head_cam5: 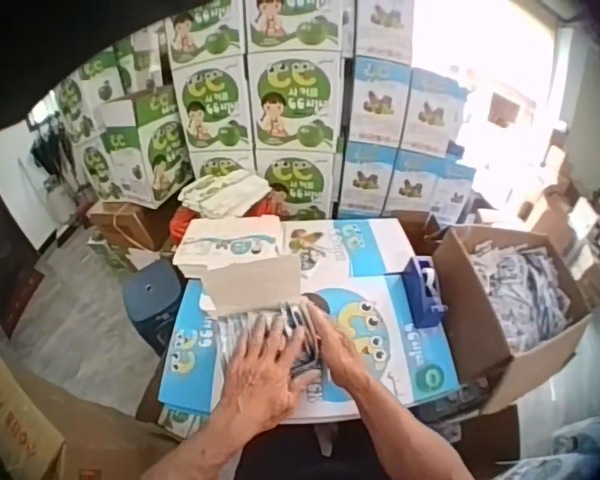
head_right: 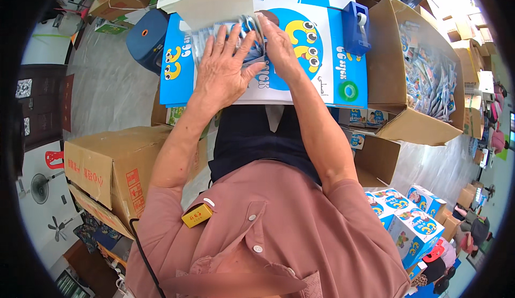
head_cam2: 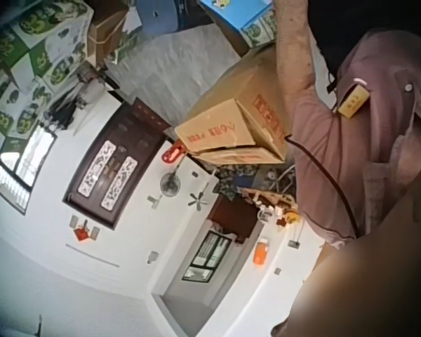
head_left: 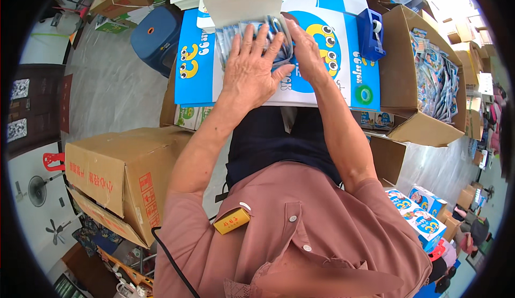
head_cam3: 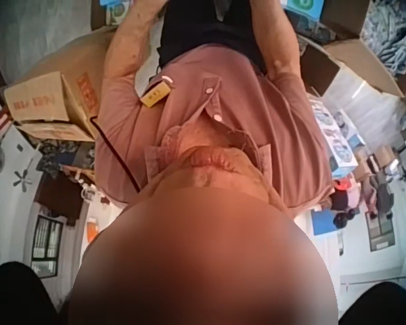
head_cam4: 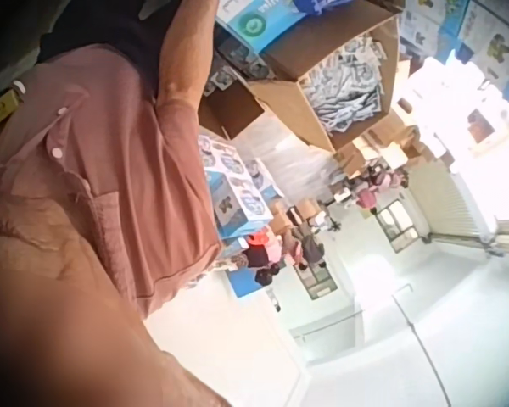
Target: Manually packing small packets into cardboard boxes and organizing the workspace.
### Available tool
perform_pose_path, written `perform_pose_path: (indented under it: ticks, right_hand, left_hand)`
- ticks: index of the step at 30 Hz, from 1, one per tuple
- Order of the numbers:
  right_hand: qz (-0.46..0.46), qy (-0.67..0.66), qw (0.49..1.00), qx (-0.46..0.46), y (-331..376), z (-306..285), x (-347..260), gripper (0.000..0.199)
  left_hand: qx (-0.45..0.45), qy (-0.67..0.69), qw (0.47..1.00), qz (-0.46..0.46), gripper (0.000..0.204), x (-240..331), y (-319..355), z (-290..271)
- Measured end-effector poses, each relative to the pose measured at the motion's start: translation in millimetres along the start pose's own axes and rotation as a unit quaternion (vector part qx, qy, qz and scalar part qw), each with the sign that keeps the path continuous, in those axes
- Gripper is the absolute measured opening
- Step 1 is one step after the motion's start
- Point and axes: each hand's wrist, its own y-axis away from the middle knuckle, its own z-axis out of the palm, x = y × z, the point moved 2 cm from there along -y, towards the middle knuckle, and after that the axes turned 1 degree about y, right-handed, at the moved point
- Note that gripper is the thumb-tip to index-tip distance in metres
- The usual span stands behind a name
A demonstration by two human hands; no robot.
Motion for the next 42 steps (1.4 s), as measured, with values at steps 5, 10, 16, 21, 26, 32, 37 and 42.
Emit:
perform_pose_path:
  ticks: [5,10,16,21,26,32,37,42]
  right_hand:
    - [-0.044,0.189,0.981,0.005,-13,0,-1,0.05]
    - [-0.191,0.403,0.894,-0.035,-18,2,0,0.043]
    - [-0.196,0.507,0.839,0.014,-19,9,17,0.033]
    - [-0.226,0.608,0.76,-0.02,-15,7,2,0.029]
    - [-0.266,0.508,0.818,-0.042,4,7,0,0.027]
    - [-0.11,0.358,0.925,0.064,4,18,16,0.049]
    - [-0.021,0.254,0.967,0.015,4,5,4,0.052]
    - [0.007,0.236,0.971,-0.031,-2,12,-10,0.066]
  left_hand:
    - [-0.054,-0.02,0.998,-0.027,0.074,-6,-4,6]
    - [-0.06,0.01,0.998,-0.013,0.077,-8,-3,10]
    - [-0.031,0.014,0.999,-0.01,0.078,-9,4,12]
    - [-0.02,0.054,0.998,-0.013,0.077,-10,6,7]
    - [-0.017,0.029,0.999,-0.009,0.075,-7,10,11]
    - [0.003,0.066,0.998,-0.013,0.065,-10,14,5]
    - [0.314,0.365,0.844,-0.237,0.046,-38,22,-26]
    - [0.254,0.67,0.585,-0.38,0.051,-77,21,23]
